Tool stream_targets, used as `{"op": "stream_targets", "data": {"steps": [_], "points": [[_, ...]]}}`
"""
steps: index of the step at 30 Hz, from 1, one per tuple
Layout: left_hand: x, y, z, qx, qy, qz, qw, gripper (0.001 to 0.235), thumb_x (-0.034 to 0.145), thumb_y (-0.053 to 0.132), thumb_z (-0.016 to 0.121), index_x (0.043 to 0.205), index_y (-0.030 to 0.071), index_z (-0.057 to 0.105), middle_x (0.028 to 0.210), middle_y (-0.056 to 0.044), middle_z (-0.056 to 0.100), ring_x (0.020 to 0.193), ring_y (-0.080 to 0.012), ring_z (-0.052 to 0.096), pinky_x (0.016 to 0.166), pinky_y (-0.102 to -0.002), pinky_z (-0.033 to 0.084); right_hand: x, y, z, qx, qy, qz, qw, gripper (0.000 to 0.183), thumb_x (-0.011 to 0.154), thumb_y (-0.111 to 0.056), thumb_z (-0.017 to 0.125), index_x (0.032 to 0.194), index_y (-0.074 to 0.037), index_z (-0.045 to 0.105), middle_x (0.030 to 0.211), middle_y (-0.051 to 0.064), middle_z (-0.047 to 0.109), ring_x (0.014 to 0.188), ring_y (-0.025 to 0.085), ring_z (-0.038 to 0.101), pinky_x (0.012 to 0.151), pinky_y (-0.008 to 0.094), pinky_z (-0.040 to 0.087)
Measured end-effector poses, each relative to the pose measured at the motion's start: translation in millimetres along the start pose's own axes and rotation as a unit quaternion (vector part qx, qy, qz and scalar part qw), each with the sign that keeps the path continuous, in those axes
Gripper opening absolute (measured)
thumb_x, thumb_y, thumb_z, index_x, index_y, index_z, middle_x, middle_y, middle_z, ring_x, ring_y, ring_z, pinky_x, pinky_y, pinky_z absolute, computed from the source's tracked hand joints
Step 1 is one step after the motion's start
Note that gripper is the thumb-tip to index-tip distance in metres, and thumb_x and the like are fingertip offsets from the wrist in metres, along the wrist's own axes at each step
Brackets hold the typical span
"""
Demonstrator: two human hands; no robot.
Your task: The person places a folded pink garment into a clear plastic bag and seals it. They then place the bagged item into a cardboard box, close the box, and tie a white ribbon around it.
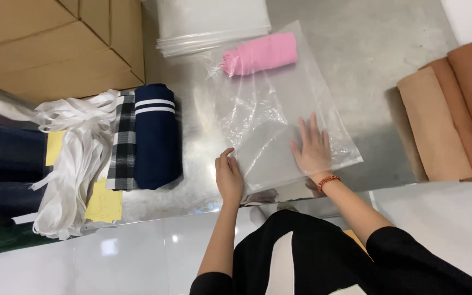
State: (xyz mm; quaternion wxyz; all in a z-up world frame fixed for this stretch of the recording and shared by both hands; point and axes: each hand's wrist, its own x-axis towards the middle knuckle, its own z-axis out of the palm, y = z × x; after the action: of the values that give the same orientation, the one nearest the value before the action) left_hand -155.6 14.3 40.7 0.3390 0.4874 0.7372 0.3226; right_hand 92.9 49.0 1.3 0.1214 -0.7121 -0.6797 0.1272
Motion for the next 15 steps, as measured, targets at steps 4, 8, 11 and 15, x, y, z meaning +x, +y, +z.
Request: {"op": "stream_targets", "data": {"steps": [4, 8, 11, 15], "points": [[0.2, -11.1, 3.5, 0.017, -0.005, 0.016, 1.000, 0.020, 0.110, 0.015, 0.054, 0.127, 0.019, 0.063, 0.107, -0.006, 0.059, 0.104, -0.0305, 0.068, 0.094, -0.050, 0.057, -32.0, 13.5, -7.9, 0.004, 0.027, -0.003, 1.000, 0.074, 0.110, -0.057, 0.040, 0.171, -0.018, 0.024, 0.176, 0.025, 0.017, 0.154, 0.039, 0.038, 0.126, 0.061, 0.023], [2.5, -22.9, 11.0, 0.049, -0.008, 0.043, 0.998, 0.013, 0.110, 0.015, 0.054, 0.121, 0.020, 0.059, 0.110, -0.005, 0.058, 0.106, -0.0324, 0.070, 0.091, -0.050, 0.060, -57.7, 36.7, -4.4, -0.049, -0.077, -0.047, 0.995, 0.066, 0.109, -0.056, 0.040, 0.167, -0.025, 0.036, 0.178, 0.015, 0.024, 0.162, 0.037, 0.023, 0.127, 0.065, 0.016], [5.6, -25.4, 11.2, 0.074, -0.007, 0.050, 0.996, 0.010, 0.110, 0.016, 0.054, 0.119, 0.020, 0.057, 0.113, -0.005, 0.058, 0.107, -0.0348, 0.071, 0.091, -0.053, 0.061, -69.4, 49.0, -1.3, -0.073, -0.125, -0.084, 0.986, 0.072, 0.106, -0.059, 0.043, 0.170, -0.030, 0.027, 0.180, 0.011, 0.017, 0.164, 0.038, 0.016, 0.126, 0.067, 0.017], [9.7, -28.2, 12.7, 0.114, -0.004, 0.009, 0.993, 0.008, 0.110, 0.023, 0.053, 0.117, 0.023, 0.049, 0.117, 0.000, 0.056, 0.104, -0.0325, 0.073, 0.090, -0.054, 0.062, -87.6, 21.8, -47.3, -0.130, -0.351, -0.087, 0.923, 0.103, 0.097, -0.080, 0.052, 0.173, -0.035, -0.001, 0.181, 0.008, -0.015, 0.165, 0.036, -0.011, 0.129, 0.061, 0.007]]}}
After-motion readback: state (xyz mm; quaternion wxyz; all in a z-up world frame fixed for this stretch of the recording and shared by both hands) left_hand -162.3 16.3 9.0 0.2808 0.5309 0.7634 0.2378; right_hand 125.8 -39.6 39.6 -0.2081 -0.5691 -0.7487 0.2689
